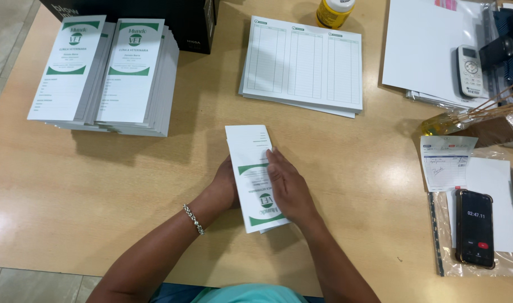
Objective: The person folds printed sheets of paper in half multiple times on a wooden table, then stacks the folded sheets. The person repeats this process several times throughout the clip.
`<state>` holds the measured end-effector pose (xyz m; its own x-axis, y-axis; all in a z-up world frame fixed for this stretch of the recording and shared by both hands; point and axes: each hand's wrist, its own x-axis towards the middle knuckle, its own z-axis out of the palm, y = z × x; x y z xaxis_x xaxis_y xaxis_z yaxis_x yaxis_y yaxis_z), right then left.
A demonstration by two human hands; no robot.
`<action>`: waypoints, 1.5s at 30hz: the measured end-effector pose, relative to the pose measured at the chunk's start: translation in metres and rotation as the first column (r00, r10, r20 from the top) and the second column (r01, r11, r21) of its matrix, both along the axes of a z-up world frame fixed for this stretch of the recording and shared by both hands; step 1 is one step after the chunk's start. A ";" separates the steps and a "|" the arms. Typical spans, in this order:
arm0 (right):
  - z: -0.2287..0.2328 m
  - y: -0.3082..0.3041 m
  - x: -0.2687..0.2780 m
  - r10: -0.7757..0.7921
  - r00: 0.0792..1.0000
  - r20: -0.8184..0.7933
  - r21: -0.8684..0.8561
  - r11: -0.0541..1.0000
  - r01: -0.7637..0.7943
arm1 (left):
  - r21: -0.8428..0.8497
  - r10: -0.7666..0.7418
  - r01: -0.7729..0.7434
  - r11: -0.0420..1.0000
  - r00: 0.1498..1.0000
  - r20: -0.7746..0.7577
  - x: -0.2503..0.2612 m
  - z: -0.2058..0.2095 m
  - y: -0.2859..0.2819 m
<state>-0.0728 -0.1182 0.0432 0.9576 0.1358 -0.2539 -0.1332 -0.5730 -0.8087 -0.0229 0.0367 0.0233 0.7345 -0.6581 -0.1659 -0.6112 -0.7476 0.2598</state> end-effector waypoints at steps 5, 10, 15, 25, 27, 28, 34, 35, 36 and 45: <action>-0.027 -0.009 0.002 0.194 0.976 0.099 -0.286 0.945 -0.159 | -0.154 -0.028 0.033 0.988 0.999 0.039 0.003 -0.002 0.010; -0.045 -0.013 -0.006 0.315 0.944 0.096 -0.481 0.845 -0.233 | -0.309 -0.049 0.072 0.948 0.995 0.082 0.004 -0.005 0.017; -0.056 -0.005 -0.012 0.263 0.943 0.206 -0.518 0.847 -0.123 | -0.454 0.099 -0.045 0.890 0.990 0.097 -0.005 -0.035 0.024; -0.066 -0.002 -0.013 0.228 0.954 0.194 -0.531 0.842 -0.093 | -0.401 0.257 -0.912 0.090 0.410 -0.875 -0.029 -0.010 0.019; -0.071 -0.003 -0.016 0.239 0.944 0.226 -0.526 0.846 -0.088 | -0.370 0.363 -0.889 0.270 0.450 -0.816 -0.016 -0.046 0.010; -0.073 -0.006 -0.016 0.229 0.946 0.229 -0.527 0.846 -0.078 | -0.374 0.358 -0.885 0.279 0.457 -0.814 -0.009 -0.064 0.007; -0.037 -0.044 -0.006 -0.180 0.894 0.410 -0.088 0.968 0.235 | -0.417 0.336 -0.770 0.483 0.602 -0.724 0.004 -0.007 0.005; -0.031 -0.050 -0.002 -0.310 0.852 0.421 0.072 0.948 0.310 | -0.344 0.337 -0.715 0.609 0.625 -0.704 0.002 0.021 0.004; -0.025 -0.056 0.002 -0.438 0.799 0.411 0.232 0.898 0.373 | -0.260 0.335 -0.643 0.720 0.651 -0.682 -0.001 0.049 0.002; -0.018 -0.077 0.004 -0.479 0.874 -0.079 0.600 0.677 0.426 | -0.204 0.284 -0.559 0.804 0.662 -0.694 -0.015 0.083 -0.024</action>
<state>-0.0690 -0.1952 0.0255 0.9542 -0.2254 -0.1965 -0.1712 0.1268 -0.9770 -0.0376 0.0131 0.1058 0.7711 -0.4070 -0.4897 0.1430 -0.6388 0.7560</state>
